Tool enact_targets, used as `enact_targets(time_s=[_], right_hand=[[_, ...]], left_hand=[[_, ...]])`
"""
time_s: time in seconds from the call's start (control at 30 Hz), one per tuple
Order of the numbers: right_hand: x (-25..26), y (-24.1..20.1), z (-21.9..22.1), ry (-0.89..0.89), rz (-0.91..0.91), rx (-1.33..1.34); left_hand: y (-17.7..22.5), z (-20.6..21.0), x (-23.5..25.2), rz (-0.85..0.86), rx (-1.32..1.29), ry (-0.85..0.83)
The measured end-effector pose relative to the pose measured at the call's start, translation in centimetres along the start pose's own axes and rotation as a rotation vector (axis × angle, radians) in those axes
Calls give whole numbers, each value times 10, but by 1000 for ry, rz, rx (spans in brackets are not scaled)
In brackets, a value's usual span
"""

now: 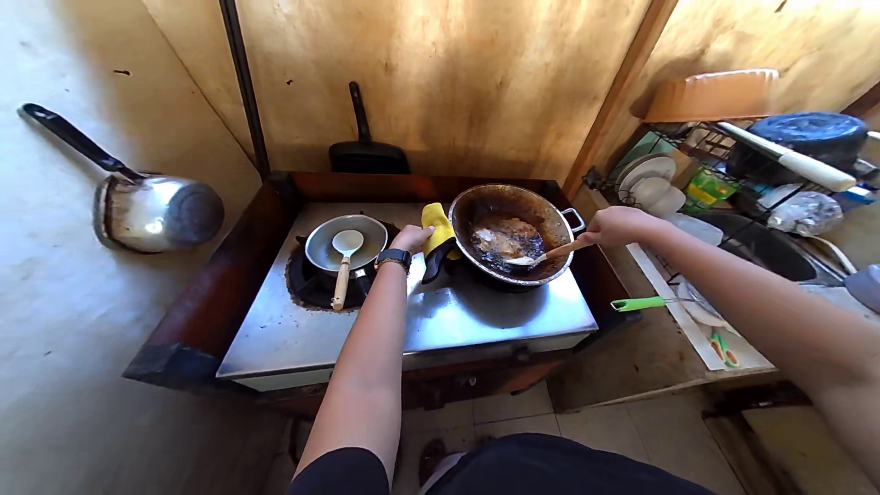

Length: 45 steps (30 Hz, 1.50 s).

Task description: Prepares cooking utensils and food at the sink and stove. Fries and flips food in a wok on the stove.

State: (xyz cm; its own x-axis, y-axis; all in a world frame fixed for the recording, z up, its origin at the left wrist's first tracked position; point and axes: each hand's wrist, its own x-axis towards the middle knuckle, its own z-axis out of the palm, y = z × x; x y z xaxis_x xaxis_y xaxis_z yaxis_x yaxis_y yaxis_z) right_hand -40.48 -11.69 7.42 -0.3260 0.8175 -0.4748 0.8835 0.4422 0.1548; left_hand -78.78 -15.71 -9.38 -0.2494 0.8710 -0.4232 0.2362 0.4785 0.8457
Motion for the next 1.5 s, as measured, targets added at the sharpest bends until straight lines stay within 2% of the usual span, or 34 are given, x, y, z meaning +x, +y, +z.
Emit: enact_targets(time_s=[0.17, 0.27, 0.4, 0.7, 0.87, 1.13, 1.5], right_hand=[[-10, -10, -28, -101, -73, -26], [-18, -25, -30, -126, -103, -66], [-21, -55, -6, -56, -104, -64], [-26, -121, 30, -38, 87, 59], [-10, -143, 46, 18, 131, 82], [11, -137, 32, 41, 209, 180], [23, -67, 32, 61, 161, 396]], left_hand=[[1, 1, -4, -5, -84, -19], [1, 0, -5, -1, -86, -22], [3, 0, -7, -13, -89, -34], [4, 1, -7, -35, -110, -59], [0, 1, -2, -17, -139, -54], [1, 0, -5, -26, -93, -49], [1, 0, -9, -22, -89, -41]])
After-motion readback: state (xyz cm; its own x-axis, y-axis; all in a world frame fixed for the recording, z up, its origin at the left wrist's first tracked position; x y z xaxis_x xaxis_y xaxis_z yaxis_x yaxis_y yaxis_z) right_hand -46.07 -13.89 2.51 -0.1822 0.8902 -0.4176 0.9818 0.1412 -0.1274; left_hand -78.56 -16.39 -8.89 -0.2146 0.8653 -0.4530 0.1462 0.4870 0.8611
